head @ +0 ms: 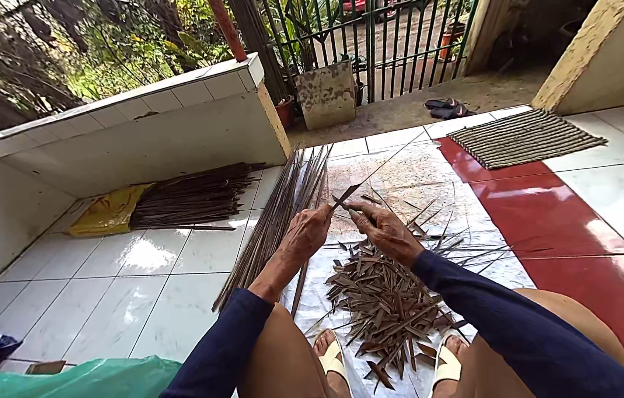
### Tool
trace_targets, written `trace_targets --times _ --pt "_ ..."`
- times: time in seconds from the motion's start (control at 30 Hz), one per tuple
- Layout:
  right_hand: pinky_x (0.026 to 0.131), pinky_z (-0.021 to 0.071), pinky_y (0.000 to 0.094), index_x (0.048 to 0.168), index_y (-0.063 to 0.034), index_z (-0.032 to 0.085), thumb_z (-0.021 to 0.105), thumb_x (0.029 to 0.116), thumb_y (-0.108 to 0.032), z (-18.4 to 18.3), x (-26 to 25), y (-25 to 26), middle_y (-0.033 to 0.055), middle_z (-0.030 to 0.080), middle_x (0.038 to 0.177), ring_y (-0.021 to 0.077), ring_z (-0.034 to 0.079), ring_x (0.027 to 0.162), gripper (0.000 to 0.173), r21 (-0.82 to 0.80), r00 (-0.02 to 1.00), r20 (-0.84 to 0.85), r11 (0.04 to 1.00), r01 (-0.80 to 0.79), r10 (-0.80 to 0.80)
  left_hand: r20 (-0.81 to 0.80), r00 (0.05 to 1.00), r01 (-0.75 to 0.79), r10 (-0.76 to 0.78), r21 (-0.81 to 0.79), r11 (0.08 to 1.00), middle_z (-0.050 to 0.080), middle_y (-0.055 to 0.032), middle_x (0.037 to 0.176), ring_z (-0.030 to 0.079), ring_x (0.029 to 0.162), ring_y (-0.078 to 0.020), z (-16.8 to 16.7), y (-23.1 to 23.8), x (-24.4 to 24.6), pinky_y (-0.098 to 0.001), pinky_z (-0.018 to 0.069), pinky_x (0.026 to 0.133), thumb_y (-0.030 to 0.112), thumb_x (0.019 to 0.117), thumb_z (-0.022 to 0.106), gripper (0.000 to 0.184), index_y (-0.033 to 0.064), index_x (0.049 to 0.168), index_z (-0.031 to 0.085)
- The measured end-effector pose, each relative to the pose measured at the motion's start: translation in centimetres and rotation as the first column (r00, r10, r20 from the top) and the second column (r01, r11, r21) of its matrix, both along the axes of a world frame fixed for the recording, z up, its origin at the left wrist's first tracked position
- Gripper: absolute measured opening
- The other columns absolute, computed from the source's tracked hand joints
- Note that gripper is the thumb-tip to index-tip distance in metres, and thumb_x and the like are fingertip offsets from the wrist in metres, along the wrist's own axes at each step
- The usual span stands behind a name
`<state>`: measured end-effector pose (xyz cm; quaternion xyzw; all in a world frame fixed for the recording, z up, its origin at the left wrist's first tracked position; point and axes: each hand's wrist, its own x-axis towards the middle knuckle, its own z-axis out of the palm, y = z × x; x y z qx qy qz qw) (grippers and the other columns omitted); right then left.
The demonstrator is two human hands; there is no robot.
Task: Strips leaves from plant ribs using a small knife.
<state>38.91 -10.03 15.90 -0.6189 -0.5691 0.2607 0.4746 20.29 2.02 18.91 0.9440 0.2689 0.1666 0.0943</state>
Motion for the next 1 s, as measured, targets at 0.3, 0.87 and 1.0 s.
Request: trace_targets --times 0.3,0.87,1.0 --pt "0.058 0.0449 0.0299 0.132 -0.0211 0.069 0.052 0.1081 -0.037 0.2 -0.1 -0.1 -0.0015 0.058 0.072 0.0090 0.050 0.058 0.034 -0.042 0.998 -0.027 0.997 -0.060 0.059 0.021 1.000 -0.015 0.013 0.106 0.994 0.062 -0.0115 0.067 0.067 0.065 -0.0285 0.2 -0.7 0.3 -0.0460 0.0558 0.062 0.017 0.1058 0.051 0.025 0.0030 0.094 0.068" --pt "0.071 0.0519 0.0480 0.132 -0.0301 0.071 0.053 0.1059 -0.045 -0.2 -0.3 0.2 0.0012 0.071 0.090 0.0181 0.063 0.074 0.035 -0.051 0.973 0.161 0.984 0.173 -0.163 0.043 0.999 -0.032 0.029 0.062 0.998 0.061 -0.0095 0.065 0.065 0.063 -0.0258 0.3 -1.4 0.8 -0.0437 0.0546 0.061 0.021 0.1069 0.050 0.028 0.0051 0.092 0.068" --pt "0.084 0.0552 0.0528 0.133 -0.0292 0.070 0.053 0.1058 -0.045 -0.4 -0.3 0.2 0.0002 0.075 0.111 0.0196 0.071 0.096 0.036 -0.025 0.950 0.227 0.974 0.224 -0.213 0.058 0.998 -0.025 0.022 0.036 0.999 0.061 -0.0087 0.066 0.065 0.063 -0.0246 0.3 -1.4 0.8 -0.0432 0.0547 0.061 0.021 0.1067 0.050 0.028 0.0059 0.094 0.069"
